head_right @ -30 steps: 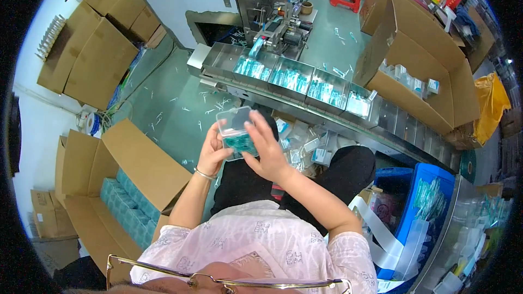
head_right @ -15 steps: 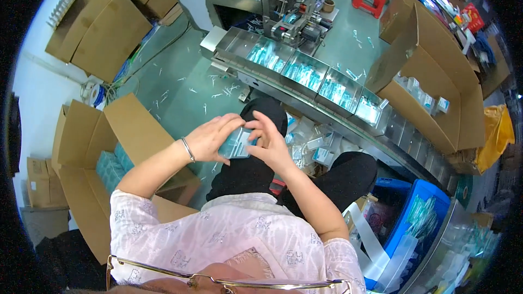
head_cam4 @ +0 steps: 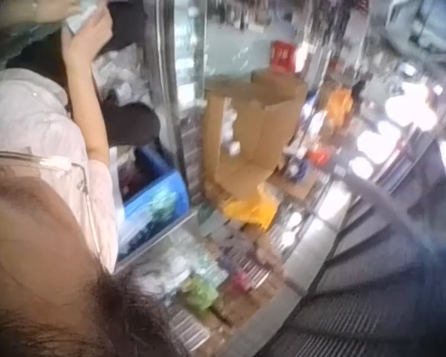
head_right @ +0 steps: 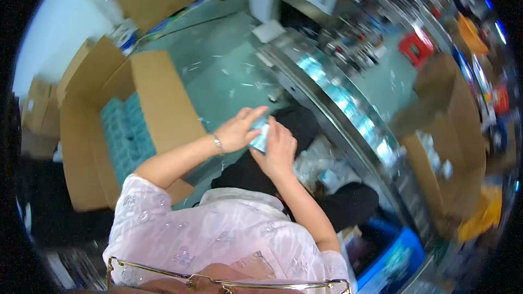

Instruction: Packaging small component packets into boxes and loading strips into a rotating assembly machine.

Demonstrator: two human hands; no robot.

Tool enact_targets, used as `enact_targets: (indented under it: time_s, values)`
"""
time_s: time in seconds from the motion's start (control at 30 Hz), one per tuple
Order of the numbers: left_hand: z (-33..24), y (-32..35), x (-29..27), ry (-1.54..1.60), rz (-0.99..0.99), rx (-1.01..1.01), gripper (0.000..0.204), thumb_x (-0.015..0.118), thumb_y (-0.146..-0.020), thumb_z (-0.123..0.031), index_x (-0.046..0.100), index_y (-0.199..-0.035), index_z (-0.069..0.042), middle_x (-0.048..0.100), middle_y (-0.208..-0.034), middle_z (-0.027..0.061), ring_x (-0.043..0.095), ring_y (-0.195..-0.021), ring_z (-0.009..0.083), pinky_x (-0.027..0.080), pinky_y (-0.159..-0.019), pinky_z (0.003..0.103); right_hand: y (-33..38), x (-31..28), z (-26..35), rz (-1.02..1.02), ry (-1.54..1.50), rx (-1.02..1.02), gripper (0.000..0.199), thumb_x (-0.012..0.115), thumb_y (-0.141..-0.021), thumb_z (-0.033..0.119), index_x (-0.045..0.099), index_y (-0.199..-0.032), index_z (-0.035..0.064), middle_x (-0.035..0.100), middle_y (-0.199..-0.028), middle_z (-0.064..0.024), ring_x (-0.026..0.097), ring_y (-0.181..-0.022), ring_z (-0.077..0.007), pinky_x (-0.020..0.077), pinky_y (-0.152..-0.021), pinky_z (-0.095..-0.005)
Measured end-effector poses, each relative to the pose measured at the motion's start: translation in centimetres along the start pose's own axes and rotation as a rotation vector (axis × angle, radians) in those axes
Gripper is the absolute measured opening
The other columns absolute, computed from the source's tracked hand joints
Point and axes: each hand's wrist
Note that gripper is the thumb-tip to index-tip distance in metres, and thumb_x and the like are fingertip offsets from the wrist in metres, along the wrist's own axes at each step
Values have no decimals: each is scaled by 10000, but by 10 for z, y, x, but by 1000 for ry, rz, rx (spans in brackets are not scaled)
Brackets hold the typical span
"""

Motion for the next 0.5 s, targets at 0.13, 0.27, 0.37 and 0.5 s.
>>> enact_targets:
  time_s: [0.13, 0.27, 0.37, 0.5]
  values:
    - [71, 13, 15, 754, -229, -13, 629, 615, -774, -228, 308, -1293, -48, 412, -1247, 154, 420, -1133, 250, 369, -912, 335, 9, -2, -25, 60, -14, -87, 704, 730, -583, 184, 433, -1199, 18, 483, -1158, -171, 447, -1073, -341, 337, -922, -409]
    - [135, 97, -80, 860, -1144, -270, 601, 646, -736, -165, 354, -1236, -2, 422, -1203, 108, 435, -1095, 219, 399, -881, 339, 67, -34, -107, -175, 31, 192, 566, 613, -699, 40, 410, -1226, 4, 441, -1196, -165, 437, -1087, -297, 330, -933, -382]
    - [265, 198, -131, -29, -1451, -480, 647, 732, -628, -163, 416, -1168, 2, 459, -1154, 158, 449, -1091, 251, 372, -914, 332, 110, -55, -160, -103, 115, 407, 557, 562, -729, -22, 371, -1252, 6, 416, -1197, -166, 441, -1071, -277, 355, -905, -356]
    - [347, 215, -112, -517, -629, -779, 589, 667, -677, -274, 474, -1194, -69, 483, -1197, 180, 445, -1121, 310, 369, -934, 384, 125, -90, -183, -6, 538, 450, 468, 559, -701, -52, 475, -1156, 24, 448, -1161, -164, 430, -1114, -293, 364, -931, -361]
Point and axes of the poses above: each hand's wrist, its own y-axis away from the middle knuckle, its own x-axis out of the palm, z = x × y
